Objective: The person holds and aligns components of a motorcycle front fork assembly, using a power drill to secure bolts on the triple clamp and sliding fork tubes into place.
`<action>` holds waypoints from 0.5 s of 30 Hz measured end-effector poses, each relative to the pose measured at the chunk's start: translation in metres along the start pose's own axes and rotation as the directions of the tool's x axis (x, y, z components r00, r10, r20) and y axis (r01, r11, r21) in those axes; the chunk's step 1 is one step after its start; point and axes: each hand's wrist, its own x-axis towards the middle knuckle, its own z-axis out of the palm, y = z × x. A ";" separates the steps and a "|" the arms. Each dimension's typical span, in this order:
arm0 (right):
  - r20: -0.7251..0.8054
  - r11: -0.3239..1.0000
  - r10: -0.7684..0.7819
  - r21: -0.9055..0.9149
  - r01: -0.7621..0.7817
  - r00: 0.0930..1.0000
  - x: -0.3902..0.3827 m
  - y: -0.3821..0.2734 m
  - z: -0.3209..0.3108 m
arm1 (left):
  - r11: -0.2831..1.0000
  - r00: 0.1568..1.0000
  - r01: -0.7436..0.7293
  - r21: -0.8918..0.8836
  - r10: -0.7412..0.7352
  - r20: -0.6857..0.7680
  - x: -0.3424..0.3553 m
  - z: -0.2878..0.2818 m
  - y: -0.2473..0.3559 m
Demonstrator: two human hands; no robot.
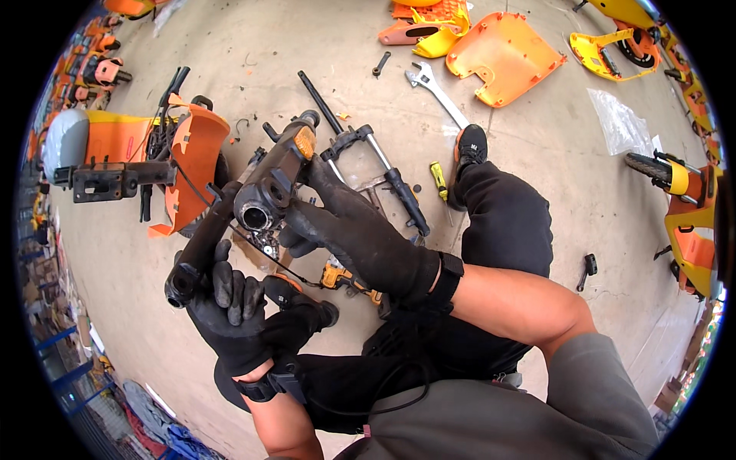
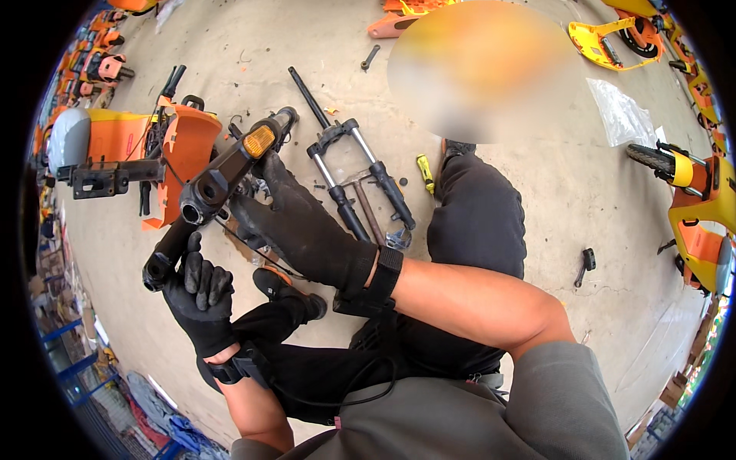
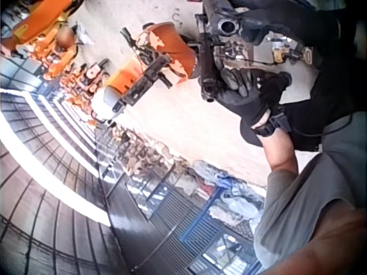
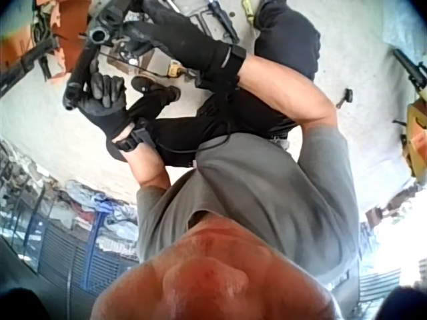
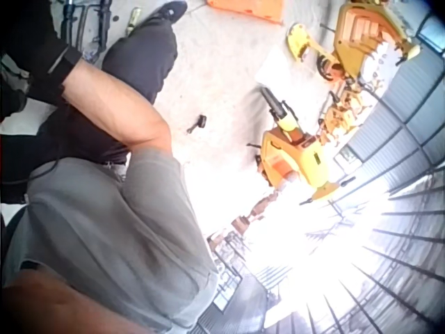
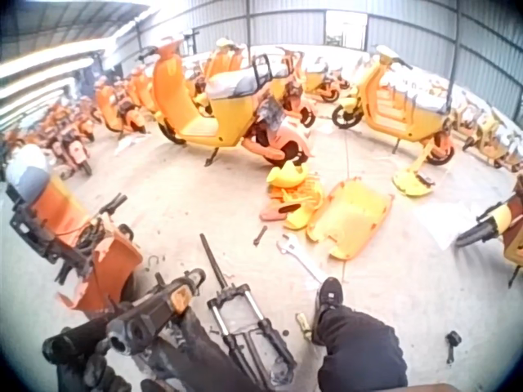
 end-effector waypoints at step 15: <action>0.034 0.996 -0.042 -0.072 0.045 0.999 -0.004 0.002 -0.001 | 1.000 1.000 0.010 -0.004 -0.010 -0.005 0.001 0.003 0.001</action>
